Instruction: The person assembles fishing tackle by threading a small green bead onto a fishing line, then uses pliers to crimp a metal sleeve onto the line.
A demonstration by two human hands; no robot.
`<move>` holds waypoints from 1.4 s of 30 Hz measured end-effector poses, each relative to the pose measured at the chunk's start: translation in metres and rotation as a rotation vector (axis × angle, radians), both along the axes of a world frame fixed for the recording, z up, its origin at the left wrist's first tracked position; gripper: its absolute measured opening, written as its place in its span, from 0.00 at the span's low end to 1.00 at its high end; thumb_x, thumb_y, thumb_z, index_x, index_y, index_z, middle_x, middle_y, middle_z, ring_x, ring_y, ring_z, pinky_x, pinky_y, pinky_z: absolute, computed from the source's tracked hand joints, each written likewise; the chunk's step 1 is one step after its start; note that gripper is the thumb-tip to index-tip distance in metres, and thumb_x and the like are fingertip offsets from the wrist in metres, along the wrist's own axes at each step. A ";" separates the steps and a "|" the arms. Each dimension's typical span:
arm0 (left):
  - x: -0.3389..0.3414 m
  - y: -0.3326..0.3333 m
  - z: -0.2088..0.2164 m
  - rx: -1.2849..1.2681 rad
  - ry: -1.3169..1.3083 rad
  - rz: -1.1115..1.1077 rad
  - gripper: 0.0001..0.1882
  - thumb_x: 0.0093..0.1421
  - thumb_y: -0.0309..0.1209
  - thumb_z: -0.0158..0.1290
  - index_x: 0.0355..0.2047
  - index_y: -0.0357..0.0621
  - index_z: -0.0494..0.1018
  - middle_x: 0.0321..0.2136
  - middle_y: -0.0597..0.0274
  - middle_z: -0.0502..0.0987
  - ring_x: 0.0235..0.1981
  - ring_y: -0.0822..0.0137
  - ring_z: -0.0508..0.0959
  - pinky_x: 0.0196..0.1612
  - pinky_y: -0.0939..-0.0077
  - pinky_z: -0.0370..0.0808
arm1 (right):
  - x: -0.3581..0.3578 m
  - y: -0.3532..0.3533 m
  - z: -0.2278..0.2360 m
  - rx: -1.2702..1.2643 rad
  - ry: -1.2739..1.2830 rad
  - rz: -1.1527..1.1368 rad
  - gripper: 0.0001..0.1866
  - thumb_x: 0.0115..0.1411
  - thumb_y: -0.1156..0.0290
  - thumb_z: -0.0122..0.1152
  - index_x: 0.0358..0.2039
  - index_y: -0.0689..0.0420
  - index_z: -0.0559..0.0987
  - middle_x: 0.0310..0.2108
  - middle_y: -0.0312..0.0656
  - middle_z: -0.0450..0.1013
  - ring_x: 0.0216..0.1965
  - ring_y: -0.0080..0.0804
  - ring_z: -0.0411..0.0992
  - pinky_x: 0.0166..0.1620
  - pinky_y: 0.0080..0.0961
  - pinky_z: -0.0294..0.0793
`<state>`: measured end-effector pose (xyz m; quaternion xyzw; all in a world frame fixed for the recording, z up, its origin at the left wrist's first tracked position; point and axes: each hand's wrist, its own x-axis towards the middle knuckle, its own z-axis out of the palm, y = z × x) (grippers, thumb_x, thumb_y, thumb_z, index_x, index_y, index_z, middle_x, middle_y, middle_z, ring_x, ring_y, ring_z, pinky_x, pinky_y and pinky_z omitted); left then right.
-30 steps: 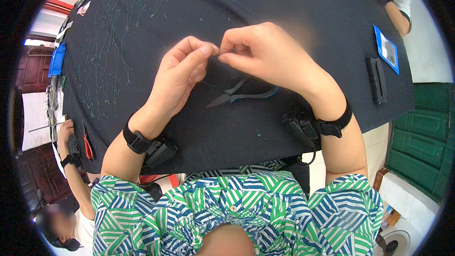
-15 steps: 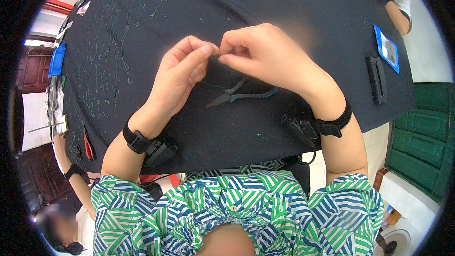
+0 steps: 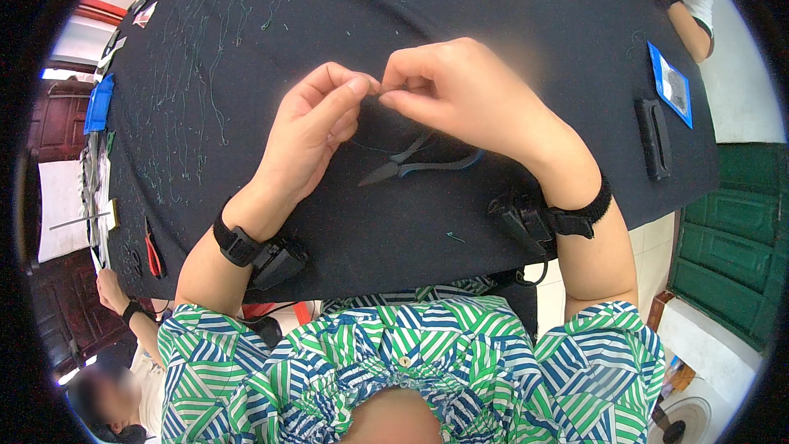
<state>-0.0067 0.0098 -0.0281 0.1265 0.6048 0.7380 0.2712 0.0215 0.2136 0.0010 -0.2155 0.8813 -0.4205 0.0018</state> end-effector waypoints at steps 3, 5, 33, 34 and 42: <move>0.000 0.000 0.001 -0.002 -0.001 0.000 0.10 0.66 0.35 0.51 0.38 0.41 0.73 0.21 0.78 0.65 0.19 0.85 0.57 0.22 0.88 0.54 | 0.000 0.002 0.003 -0.005 -0.019 -0.015 0.06 0.59 0.72 0.61 0.30 0.62 0.77 0.16 0.31 0.63 0.19 0.14 0.59 0.23 0.16 0.56; 0.000 0.000 0.001 -0.007 -0.009 0.005 0.09 0.66 0.34 0.51 0.38 0.41 0.73 0.21 0.78 0.65 0.19 0.85 0.57 0.22 0.88 0.54 | -0.001 0.004 0.003 -0.008 -0.020 -0.018 0.06 0.59 0.72 0.61 0.30 0.62 0.77 0.16 0.30 0.63 0.19 0.14 0.58 0.23 0.15 0.56; -0.001 -0.001 -0.001 -0.020 0.040 -0.009 0.11 0.64 0.35 0.55 0.40 0.42 0.75 0.30 0.71 0.77 0.23 0.86 0.64 0.23 0.91 0.59 | 0.000 0.007 0.005 -0.175 0.016 -0.188 0.08 0.56 0.66 0.63 0.30 0.58 0.81 0.12 0.26 0.53 0.16 0.12 0.49 0.20 0.20 0.46; -0.001 -0.001 -0.001 -0.027 0.043 -0.017 0.11 0.64 0.36 0.55 0.40 0.42 0.76 0.30 0.71 0.77 0.23 0.86 0.64 0.23 0.91 0.59 | -0.001 0.007 0.003 -0.206 0.004 -0.192 0.08 0.56 0.66 0.63 0.30 0.57 0.81 0.12 0.25 0.52 0.16 0.12 0.49 0.20 0.20 0.46; 0.000 -0.001 -0.002 -0.045 0.055 -0.023 0.12 0.64 0.35 0.54 0.42 0.41 0.75 0.33 0.72 0.76 0.21 0.87 0.60 0.23 0.92 0.56 | -0.002 0.007 0.004 -0.155 -0.030 -0.144 0.07 0.58 0.69 0.62 0.31 0.58 0.80 0.14 0.25 0.60 0.16 0.10 0.52 0.21 0.15 0.48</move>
